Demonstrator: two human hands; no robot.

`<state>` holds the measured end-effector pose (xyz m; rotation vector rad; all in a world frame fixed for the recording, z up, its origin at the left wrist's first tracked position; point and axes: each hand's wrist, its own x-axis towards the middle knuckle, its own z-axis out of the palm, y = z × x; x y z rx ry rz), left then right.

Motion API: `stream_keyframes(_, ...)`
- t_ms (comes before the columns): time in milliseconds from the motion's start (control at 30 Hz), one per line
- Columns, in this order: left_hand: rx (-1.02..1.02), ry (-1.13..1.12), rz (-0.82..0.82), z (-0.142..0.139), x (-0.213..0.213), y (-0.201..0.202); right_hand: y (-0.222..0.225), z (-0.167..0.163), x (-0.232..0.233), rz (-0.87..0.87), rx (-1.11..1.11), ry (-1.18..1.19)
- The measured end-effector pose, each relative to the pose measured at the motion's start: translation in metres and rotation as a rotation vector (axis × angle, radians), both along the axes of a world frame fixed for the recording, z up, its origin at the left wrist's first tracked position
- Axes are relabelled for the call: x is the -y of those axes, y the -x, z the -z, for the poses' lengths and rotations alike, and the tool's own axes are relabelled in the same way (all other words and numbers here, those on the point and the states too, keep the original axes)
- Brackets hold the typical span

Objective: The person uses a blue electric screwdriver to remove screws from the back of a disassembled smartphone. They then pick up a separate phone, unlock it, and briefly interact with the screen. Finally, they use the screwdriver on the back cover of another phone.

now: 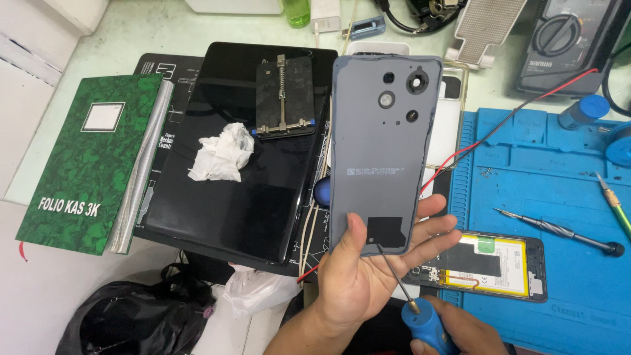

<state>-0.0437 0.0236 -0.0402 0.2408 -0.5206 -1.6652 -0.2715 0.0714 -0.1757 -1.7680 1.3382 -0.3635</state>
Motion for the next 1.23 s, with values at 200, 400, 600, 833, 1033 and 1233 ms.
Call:
stream_keyframes(200,0.019,0.012,0.048,0.005,0.000,-0.001,-0.001,0.003,-0.001,0.011,-0.048,-0.084)
stream_keyframes(400,0.015,0.006,0.102,0.012,0.000,0.000,0.006,0.013,0.002,-0.109,-0.029,0.012)
stream_keyframes(600,0.013,-0.015,0.085,0.013,-0.003,0.004,-0.016,0.006,-0.003,0.037,-0.011,0.222)
stream_keyframes(833,0.004,-0.036,-0.003,0.014,-0.001,0.001,-0.020,0.028,-0.002,0.169,0.010,0.249)
stream_keyframes(1033,-0.013,-0.029,0.003,0.010,0.002,0.001,0.006,0.041,0.008,0.102,-0.062,0.202)
stream_keyframes(1233,-0.028,0.004,-0.028,0.005,0.007,-0.008,0.034,0.036,0.022,-0.042,-0.112,0.143)
